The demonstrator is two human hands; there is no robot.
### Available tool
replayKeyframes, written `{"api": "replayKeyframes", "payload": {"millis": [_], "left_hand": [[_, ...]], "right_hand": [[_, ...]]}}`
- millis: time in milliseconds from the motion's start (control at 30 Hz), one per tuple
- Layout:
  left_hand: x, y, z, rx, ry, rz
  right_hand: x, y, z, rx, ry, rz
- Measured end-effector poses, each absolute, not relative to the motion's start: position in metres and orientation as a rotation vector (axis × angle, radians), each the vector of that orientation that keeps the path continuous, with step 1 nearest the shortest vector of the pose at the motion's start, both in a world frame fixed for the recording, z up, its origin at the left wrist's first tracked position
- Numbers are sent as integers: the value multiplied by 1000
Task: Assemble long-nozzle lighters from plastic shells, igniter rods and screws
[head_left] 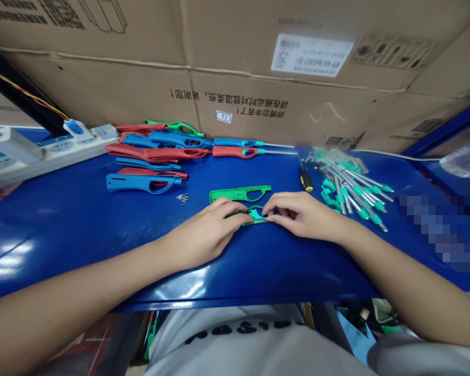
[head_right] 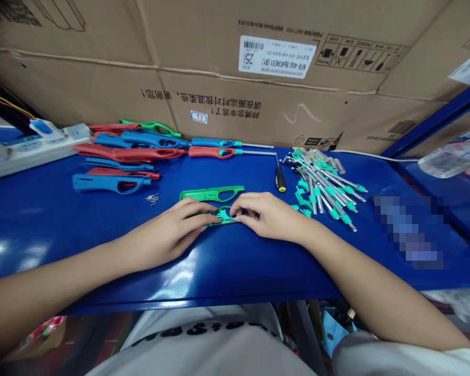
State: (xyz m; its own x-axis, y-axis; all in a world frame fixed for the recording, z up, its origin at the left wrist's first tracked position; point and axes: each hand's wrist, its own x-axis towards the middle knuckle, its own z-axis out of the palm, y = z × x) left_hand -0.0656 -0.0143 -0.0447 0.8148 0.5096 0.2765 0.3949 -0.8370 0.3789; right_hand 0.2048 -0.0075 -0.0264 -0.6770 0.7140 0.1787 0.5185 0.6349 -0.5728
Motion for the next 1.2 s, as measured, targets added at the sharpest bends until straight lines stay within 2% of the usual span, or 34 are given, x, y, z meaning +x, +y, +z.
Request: {"api": "replayKeyframes", "payload": {"millis": [533, 733, 867, 1200], "left_hand": [[-67, -14, -42, 2688, 698, 552], [-67, -13, -42, 2658, 689, 535], [-68, -11, -44, 2661, 685, 557], [-69, -10, -39, 2645, 723, 650]], "right_hand": [[207, -6, -26, -931, -2475, 686], [208, 0, -29, -1018, -2362, 201], [209, 4, -37, -1157, -2471, 37], [219, 10, -38, -1339, -2352, 272]]}}
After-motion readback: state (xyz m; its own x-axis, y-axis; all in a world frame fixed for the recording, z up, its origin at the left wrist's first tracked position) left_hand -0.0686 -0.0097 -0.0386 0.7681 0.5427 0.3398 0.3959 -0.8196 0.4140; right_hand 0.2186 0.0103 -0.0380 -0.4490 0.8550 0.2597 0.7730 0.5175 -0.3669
